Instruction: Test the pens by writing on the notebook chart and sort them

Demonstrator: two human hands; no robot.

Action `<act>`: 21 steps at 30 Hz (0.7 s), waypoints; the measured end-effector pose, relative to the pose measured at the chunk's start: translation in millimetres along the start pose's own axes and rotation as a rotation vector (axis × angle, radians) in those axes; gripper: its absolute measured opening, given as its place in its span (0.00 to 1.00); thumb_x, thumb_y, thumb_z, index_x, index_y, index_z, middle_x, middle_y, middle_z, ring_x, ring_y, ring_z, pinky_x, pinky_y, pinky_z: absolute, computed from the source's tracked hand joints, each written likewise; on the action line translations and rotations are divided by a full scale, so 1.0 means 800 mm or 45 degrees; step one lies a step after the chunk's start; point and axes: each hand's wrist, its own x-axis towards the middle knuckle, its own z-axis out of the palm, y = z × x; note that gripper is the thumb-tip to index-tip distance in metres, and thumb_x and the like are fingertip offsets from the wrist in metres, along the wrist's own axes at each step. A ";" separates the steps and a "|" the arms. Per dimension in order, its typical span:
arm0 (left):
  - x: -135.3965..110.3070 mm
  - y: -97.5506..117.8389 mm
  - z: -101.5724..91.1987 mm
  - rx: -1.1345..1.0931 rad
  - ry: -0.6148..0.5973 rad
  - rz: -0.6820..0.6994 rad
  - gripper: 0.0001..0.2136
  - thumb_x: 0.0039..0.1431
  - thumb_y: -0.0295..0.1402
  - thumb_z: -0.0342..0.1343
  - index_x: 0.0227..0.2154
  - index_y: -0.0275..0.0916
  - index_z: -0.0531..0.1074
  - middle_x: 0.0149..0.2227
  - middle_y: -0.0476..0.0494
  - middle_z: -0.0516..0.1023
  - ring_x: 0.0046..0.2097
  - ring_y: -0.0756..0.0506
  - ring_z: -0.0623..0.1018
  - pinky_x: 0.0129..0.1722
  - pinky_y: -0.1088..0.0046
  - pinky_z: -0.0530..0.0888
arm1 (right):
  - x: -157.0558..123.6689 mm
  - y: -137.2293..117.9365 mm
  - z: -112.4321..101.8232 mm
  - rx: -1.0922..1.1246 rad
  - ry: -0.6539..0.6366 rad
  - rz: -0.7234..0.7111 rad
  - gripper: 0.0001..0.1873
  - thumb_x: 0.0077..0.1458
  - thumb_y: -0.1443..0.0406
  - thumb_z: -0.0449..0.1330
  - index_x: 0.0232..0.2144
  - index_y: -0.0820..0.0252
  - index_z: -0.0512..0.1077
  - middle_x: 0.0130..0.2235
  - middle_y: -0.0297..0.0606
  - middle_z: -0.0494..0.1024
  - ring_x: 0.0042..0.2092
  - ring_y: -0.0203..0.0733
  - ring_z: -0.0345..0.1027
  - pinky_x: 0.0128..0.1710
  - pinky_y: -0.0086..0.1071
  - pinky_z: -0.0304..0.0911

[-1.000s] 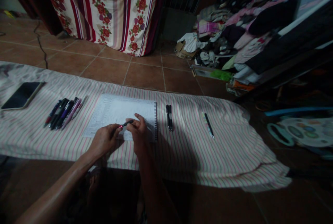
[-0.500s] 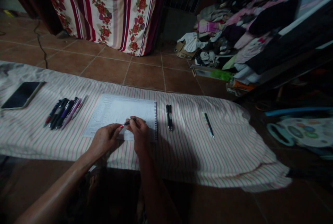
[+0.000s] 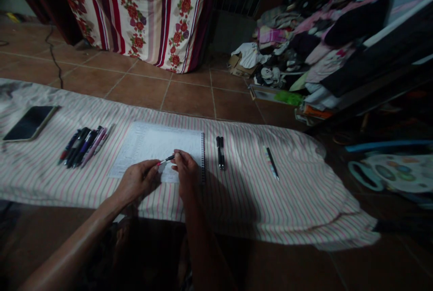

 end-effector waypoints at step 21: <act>-0.001 0.002 -0.004 0.249 0.019 -0.069 0.15 0.61 0.38 0.41 0.34 0.42 0.74 0.32 0.48 0.74 0.33 0.49 0.73 0.28 0.76 0.62 | 0.009 -0.004 -0.013 -0.044 0.020 0.020 0.22 0.37 0.55 0.64 0.35 0.61 0.73 0.33 0.39 0.79 0.31 0.39 0.73 0.25 0.27 0.64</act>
